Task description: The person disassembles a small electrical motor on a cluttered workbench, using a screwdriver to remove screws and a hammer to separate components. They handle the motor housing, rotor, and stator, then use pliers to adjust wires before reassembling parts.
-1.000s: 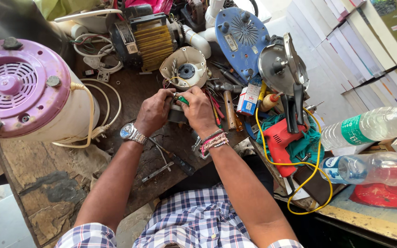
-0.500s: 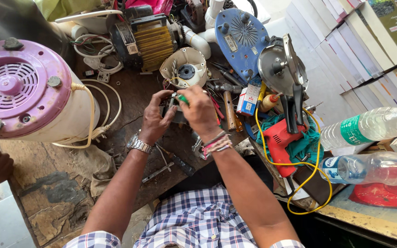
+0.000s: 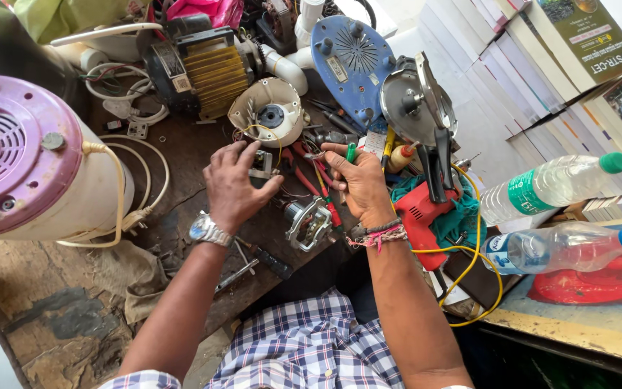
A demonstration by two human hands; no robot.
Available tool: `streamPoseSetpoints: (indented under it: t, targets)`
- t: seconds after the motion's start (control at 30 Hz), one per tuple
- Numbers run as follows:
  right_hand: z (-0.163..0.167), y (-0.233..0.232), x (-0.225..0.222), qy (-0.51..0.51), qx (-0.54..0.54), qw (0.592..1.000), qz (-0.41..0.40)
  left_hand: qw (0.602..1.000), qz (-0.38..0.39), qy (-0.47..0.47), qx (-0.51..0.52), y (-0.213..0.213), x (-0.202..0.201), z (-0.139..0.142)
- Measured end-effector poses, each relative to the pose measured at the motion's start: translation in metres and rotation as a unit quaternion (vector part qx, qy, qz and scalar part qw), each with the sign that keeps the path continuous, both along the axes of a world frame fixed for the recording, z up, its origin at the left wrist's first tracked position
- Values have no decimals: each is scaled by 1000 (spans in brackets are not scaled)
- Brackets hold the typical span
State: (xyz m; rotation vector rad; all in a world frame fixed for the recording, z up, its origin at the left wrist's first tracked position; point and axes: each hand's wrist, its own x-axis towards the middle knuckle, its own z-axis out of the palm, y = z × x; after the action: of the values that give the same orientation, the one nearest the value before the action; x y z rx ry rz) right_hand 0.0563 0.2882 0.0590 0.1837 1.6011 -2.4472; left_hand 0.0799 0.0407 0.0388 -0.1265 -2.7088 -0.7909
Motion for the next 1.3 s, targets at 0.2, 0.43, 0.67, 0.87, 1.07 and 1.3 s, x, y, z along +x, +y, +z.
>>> streamPoseSetpoints:
  t: [0.2, 0.43, 0.67, 0.87, 1.07, 1.3]
  targets:
    - [-15, -2, 0, 110, 242, 964, 0, 990, 47, -127, -39, 16, -6, 5]
    - [-6, -12, 9, 167, 371, 914, -2, 983, -63, -102, 137, -46, 8, -15]
    - [17, -40, 23, 182, 470, 862, 49, 972, -179, -93, 118, -70, 22, -14]
    - [19, -43, 28, 249, 506, 825, 35, 969, -136, -194, 68, -79, 30, -5]
    - [17, -46, 29, 273, 498, 823, 22, 975, -170, -103, 97, -88, 39, -10]
    - [23, -41, 28, 210, 423, 881, -2, 878, -142, -120, 442, -84, 24, -26]
